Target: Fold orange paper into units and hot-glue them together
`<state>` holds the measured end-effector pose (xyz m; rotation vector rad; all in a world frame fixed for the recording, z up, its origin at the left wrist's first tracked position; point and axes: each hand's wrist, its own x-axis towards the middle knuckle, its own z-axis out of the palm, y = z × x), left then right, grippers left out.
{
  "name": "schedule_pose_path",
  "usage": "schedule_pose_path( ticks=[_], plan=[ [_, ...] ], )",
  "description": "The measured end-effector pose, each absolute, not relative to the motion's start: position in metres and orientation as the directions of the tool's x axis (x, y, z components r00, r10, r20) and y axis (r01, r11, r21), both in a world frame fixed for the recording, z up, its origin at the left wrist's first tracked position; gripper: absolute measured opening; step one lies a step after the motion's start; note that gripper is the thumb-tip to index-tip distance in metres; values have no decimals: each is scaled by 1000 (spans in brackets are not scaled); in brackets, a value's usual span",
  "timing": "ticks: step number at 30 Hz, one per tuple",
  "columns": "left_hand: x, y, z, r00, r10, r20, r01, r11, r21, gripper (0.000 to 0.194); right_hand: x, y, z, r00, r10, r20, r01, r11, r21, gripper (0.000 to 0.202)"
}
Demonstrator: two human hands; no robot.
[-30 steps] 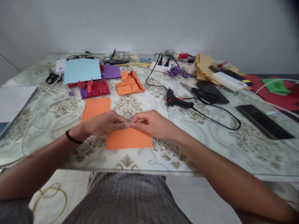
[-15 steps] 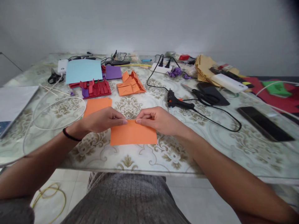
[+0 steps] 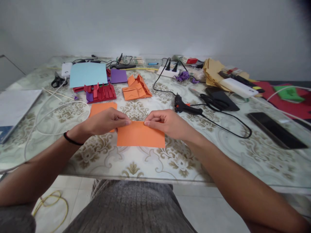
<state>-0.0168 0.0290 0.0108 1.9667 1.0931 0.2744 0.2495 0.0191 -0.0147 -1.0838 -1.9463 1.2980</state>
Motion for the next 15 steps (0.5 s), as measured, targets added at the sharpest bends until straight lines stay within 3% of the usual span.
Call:
schedule_pose_path(
  ticks=[5,15],
  plan=[
    [-18,30,10,559,795,-237,596,-186,781,42,251,19,-13,-494,869,39,308,216,-926,32],
    [-18,29,13,529,833,-158,600,-236,764,40,252,20,-13,-492,870,33,309,210,-928,33]
  ],
)
